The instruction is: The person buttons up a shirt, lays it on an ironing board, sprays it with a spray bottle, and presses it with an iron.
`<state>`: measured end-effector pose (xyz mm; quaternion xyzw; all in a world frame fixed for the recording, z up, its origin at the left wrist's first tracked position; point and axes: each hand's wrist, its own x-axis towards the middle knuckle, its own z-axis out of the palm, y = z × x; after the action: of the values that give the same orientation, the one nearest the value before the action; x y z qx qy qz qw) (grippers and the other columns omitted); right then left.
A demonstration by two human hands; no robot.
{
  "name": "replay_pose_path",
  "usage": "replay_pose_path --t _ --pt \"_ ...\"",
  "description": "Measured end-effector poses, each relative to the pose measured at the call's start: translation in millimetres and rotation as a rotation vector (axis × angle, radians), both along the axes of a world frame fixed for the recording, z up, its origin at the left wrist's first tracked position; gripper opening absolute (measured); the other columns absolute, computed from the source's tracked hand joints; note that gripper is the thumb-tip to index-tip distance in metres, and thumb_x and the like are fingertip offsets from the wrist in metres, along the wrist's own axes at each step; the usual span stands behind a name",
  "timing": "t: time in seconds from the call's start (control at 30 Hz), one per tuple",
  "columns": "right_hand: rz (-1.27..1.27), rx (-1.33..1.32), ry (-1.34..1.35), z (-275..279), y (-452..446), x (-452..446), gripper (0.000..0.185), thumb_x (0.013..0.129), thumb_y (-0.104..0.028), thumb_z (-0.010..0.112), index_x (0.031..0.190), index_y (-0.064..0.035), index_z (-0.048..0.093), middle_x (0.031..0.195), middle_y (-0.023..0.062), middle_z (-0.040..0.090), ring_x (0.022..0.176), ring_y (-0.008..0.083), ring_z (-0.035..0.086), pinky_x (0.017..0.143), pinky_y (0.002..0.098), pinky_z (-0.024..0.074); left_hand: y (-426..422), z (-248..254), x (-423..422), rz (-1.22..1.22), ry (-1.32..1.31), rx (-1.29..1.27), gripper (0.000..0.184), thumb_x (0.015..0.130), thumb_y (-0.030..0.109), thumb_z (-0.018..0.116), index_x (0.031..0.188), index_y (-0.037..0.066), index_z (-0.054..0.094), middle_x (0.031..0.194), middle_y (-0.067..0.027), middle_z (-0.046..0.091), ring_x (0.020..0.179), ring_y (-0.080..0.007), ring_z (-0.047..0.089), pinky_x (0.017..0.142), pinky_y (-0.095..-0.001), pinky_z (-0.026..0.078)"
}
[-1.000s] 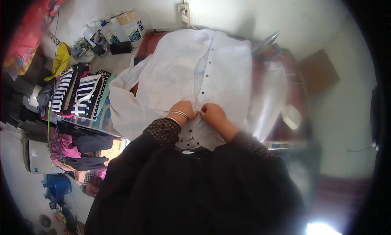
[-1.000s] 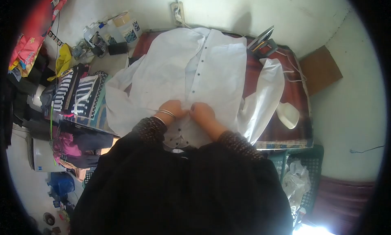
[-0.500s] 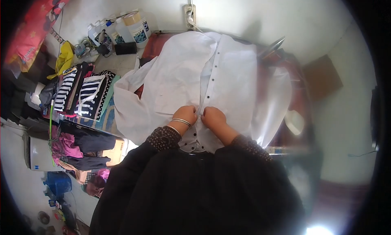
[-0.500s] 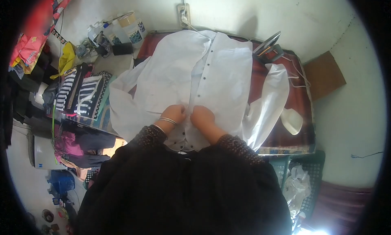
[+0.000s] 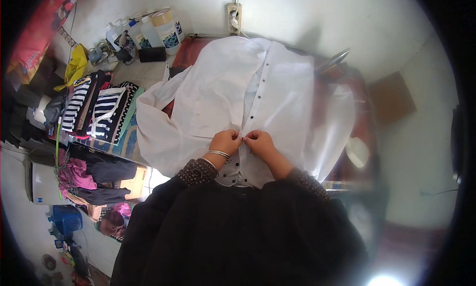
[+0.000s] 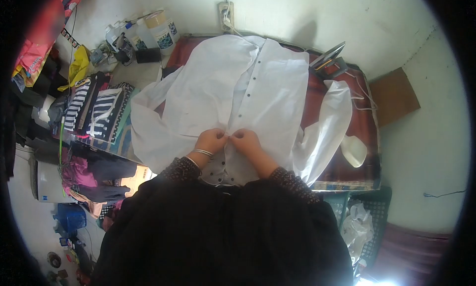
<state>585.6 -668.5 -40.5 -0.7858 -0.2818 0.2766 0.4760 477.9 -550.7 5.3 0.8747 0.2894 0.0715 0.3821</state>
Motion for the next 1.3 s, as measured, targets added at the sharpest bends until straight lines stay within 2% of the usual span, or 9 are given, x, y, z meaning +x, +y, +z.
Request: replay_pose_path --t 0.3,0.37,0.43,0.57,0.63,0.97,1.1,1.23,1.3 --pt "0.027 -0.061 0.037 4 -1 2 0.019 0.079 -0.018 0.066 0.086 0.0003 0.066 0.062 0.0044 0.061 0.048 0.0125 0.056 0.046 0.025 0.0453 12 -7 0 -0.113 0.036 -0.148 0.021 0.083 0.021 0.057 0.086 0.001 0.065 0.077 -0.0144 0.067 0.07 -0.0251 0.066 0.067 -0.0354 0.051" --pt "0.004 -0.105 0.244 9 -1 7 0.021 0.081 -0.019 0.063 0.089 0.0005 0.065 0.063 0.0048 0.061 0.048 0.0125 0.056 0.045 0.0249 0.0452 8 -15 -3 -0.049 -0.086 -0.642 0.025 0.081 0.025 0.057 0.09 0.003 0.065 0.081 -0.0145 0.067 0.073 -0.0265 0.066 0.067 -0.0355 0.05" --pt "0.058 -0.097 0.169 -5 -1 15 0.021 0.082 -0.02 0.062 0.09 0.0003 0.065 0.065 0.0052 0.061 0.049 0.0124 0.056 0.045 0.0247 0.0451 1 -15 -1 0.037 -0.088 -0.677 0.022 0.081 0.023 0.058 0.089 0.004 0.065 0.079 -0.0123 0.067 0.067 -0.0206 0.066 0.063 -0.0323 0.051" --pt "0.025 -0.06 0.268 10 -3 9 0.023 0.084 -0.022 0.06 0.087 0.0005 0.065 0.067 0.0059 0.061 0.05 0.012 0.056 0.046 0.0246 0.0451 -10 -8 -1 -0.062 -0.032 -0.406 0.024 0.078 0.026 0.059 0.081 0.003 0.062 0.079 -0.0151 0.066 0.072 -0.0286 0.065 0.067 -0.0368 0.05" --pt "-0.004 -0.073 0.281 30 -2 -1 0.023 0.084 -0.022 0.061 0.087 0.0006 0.065 0.067 0.0057 0.061 0.05 0.0119 0.056 0.046 0.0246 0.0448 -16 -22 1 -0.03 -0.125 -0.015 0.022 0.078 0.024 0.057 0.079 0.003 0.06 0.081 -0.0188 0.064 0.078 -0.036 0.061 0.071 -0.042 0.049" --pt "0.016 -0.091 0.043 -14 -3 18 0.019 0.082 -0.019 0.062 0.082 0.0002 0.064 0.063 0.0049 0.058 0.047 0.012 0.053 0.043 0.0245 0.0424 -18 -26 10 -0.055 -0.022 0.076 0.019 0.079 0.021 0.053 0.084 0.004 0.061 0.086 -0.0217 0.062 0.085 -0.0391 0.058 0.075 -0.0455 0.046" --pt "-0.05 -0.066 0.219 6 -3 10 0.017 0.083 -0.017 0.061 0.081 0.0004 0.061 0.063 0.0048 0.058 0.046 0.0124 0.053 0.043 0.0248 0.0434 3 -21 6 -0.146 -0.085 -0.202 0.024 0.083 0.026 0.055 0.088 0.004 0.062 0.082 -0.0163 0.064 0.076 -0.0289 0.062 0.07 -0.0388 0.049" --pt "-0.018 -0.063 -0.103 -14 -10 6 0.019 0.083 -0.017 0.062 0.084 0.0014 0.058 0.063 0.0063 0.059 0.047 0.0126 0.055 0.044 0.026 0.0455 8 -16 2 -0.143 -0.023 -0.601 0.028 0.085 0.03 0.058 0.089 0.003 0.062 0.077 -0.009 0.064 0.068 -0.0177 0.061 0.064 -0.0322 0.049" --pt "-0.015 -0.063 -0.149 -3 -9 2 0.02 0.083 -0.018 0.062 0.087 0.0016 0.058 0.063 0.0069 0.059 0.047 0.0127 0.055 0.045 0.0265 0.0461 15 -15 8 -0.189 0.066 -0.611 0.026 0.085 0.027 0.055 0.092 0.003 0.062 0.079 -0.0121 0.065 0.073 -0.0245 0.063 0.068 -0.0363 0.05"
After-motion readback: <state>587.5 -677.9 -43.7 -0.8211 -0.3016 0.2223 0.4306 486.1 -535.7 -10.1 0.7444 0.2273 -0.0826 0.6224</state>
